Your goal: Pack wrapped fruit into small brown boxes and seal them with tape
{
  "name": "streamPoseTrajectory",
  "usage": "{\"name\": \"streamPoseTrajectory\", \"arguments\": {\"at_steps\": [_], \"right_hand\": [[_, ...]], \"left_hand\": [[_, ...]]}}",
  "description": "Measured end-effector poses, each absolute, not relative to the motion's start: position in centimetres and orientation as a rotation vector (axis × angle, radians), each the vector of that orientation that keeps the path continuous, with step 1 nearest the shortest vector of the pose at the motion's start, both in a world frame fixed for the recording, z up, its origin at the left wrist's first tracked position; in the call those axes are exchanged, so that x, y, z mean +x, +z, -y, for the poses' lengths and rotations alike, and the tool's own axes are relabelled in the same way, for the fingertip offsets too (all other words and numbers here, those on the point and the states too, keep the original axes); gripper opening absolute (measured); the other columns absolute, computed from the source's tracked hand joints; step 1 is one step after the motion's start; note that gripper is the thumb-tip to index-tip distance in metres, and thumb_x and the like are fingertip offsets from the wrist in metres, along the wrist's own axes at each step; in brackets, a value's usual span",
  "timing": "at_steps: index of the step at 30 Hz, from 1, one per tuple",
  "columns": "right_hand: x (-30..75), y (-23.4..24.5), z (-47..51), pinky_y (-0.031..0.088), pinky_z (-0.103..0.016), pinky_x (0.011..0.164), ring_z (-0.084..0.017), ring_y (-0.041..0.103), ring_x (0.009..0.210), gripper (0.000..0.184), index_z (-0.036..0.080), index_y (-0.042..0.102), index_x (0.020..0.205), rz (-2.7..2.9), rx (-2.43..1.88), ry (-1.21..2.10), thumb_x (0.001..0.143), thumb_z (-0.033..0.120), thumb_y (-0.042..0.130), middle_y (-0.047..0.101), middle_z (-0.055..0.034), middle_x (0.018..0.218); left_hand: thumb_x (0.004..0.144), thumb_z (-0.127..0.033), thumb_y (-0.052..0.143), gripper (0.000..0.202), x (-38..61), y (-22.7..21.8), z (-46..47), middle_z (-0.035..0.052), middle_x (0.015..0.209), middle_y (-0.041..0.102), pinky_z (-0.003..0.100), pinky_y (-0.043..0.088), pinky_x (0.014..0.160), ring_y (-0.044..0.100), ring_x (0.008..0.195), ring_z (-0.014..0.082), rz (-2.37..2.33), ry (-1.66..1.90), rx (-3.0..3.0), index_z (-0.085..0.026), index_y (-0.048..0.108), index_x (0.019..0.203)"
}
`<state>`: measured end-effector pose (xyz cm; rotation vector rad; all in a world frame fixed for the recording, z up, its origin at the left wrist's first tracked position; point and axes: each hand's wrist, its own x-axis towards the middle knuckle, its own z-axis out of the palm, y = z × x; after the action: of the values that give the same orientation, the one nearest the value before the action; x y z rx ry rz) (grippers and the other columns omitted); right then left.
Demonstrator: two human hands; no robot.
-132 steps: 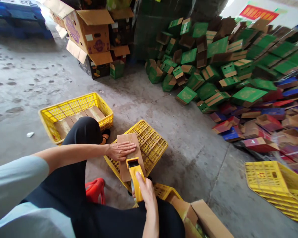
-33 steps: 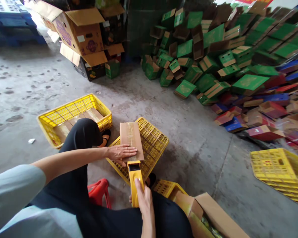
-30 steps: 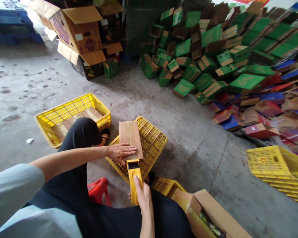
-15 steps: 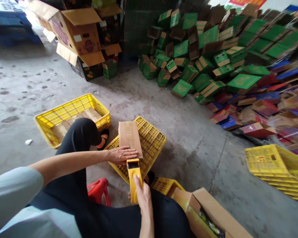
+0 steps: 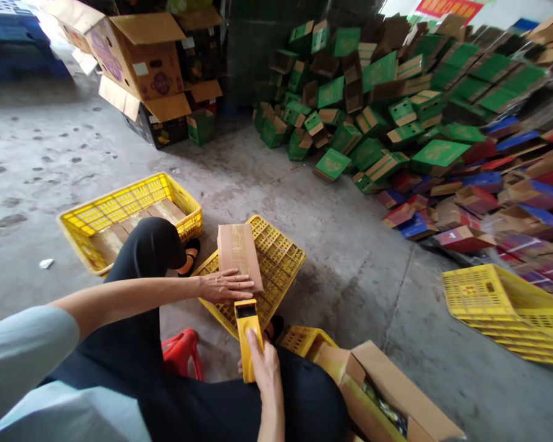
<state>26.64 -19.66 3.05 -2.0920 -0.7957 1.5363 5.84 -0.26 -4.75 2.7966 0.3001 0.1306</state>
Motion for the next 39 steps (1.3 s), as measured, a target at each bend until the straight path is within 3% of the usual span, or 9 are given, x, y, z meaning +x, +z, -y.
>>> {"name": "streamPoseTrajectory", "arguments": {"at_steps": [8, 14, 20, 26, 29, 33, 39], "right_hand": [[26.4, 4.1, 20.8, 0.057, -0.032, 0.051, -0.029, 0.074, 0.057, 0.078, 0.015, 0.070, 0.100, 0.736, -2.125, 1.521, 0.074, 0.088, 0.058, 0.072, -0.0082, 0.059], [26.0, 4.4, 21.6, 0.056, -0.032, 0.050, -0.028, 0.073, 0.054, 0.082, 0.013, 0.070, 0.104, 0.754, -2.131, 1.512, 0.078, 0.088, 0.052, 0.070, -0.0070, 0.054], [26.4, 3.2, 19.6, 0.056, -0.030, 0.049, -0.026, 0.073, 0.054, 0.070, 0.017, 0.068, 0.091, 0.727, -2.227, 1.571, 0.083, 0.084, 0.052, 0.070, -0.0079, 0.056], [26.8, 2.4, 17.0, 0.056, -0.028, 0.050, -0.023, 0.071, 0.052, 0.062, 0.019, 0.066, 0.081, 0.813, -2.210, 1.599, 0.089, 0.078, 0.049, 0.070, -0.0073, 0.057], [27.2, 2.6, 16.3, 0.056, -0.027, 0.050, -0.021, 0.068, 0.049, 0.061, 0.019, 0.065, 0.077, 0.833, -2.187, 1.612, 0.088, 0.078, 0.052, 0.070, -0.0062, 0.056], [27.4, 3.1, 16.1, 0.052, -0.025, 0.048, -0.018, 0.066, 0.046, 0.060, 0.018, 0.064, 0.076, 0.787, -2.133, 1.624, 0.087, 0.077, 0.056, 0.067, -0.0042, 0.053], [26.4, 4.0, 15.9, 0.050, -0.025, 0.045, -0.018, 0.063, 0.043, 0.065, 0.019, 0.061, 0.070, 0.726, -2.181, 1.551, 0.077, 0.084, 0.062, 0.063, -0.0036, 0.048]], "left_hand": [[0.099, -0.039, 0.057, 0.070, 5.7, -4.1, -0.3, 0.0018, 0.174, 0.022, 0.047, 0.016, 0.129, 0.020, 0.161, 0.0246, -0.308, 0.057, 2.723, -0.036, 0.031, 0.164], [0.095, -0.034, 0.061, 0.075, 5.6, -3.4, -0.5, 0.0005, 0.174, 0.020, 0.045, 0.013, 0.129, 0.019, 0.161, 0.0233, -0.316, -0.004, 2.706, -0.037, 0.032, 0.164], [0.093, -0.034, 0.061, 0.077, 5.8, -3.0, -0.4, 0.0048, 0.173, 0.022, 0.052, 0.018, 0.129, 0.020, 0.161, 0.0285, -0.257, 0.003, 2.650, -0.031, 0.032, 0.164], [0.102, -0.034, 0.044, 0.067, 4.8, -2.6, -4.5, 0.0096, 0.172, 0.026, 0.047, 0.021, 0.130, 0.021, 0.161, 0.0266, -0.448, 0.195, 2.534, -0.021, 0.029, 0.165], [0.104, -0.039, 0.040, 0.058, 3.9, -2.7, -9.2, 0.0170, 0.166, 0.037, 0.051, 0.025, 0.127, 0.029, 0.157, 0.0306, -0.889, 0.397, 2.336, -0.015, 0.040, 0.157], [0.104, -0.033, 0.038, 0.040, 3.6, -3.5, -14.1, 0.0157, 0.143, 0.062, 0.045, 0.033, 0.123, 0.050, 0.142, 0.0284, -1.291, 0.455, 1.956, -0.015, 0.058, 0.134], [0.102, -0.036, 0.038, 0.032, 3.5, -4.2, -15.8, 0.0115, 0.116, 0.069, 0.039, 0.046, 0.110, 0.062, 0.116, 0.0265, -1.407, 0.446, 1.728, -0.018, 0.064, 0.105]]}}
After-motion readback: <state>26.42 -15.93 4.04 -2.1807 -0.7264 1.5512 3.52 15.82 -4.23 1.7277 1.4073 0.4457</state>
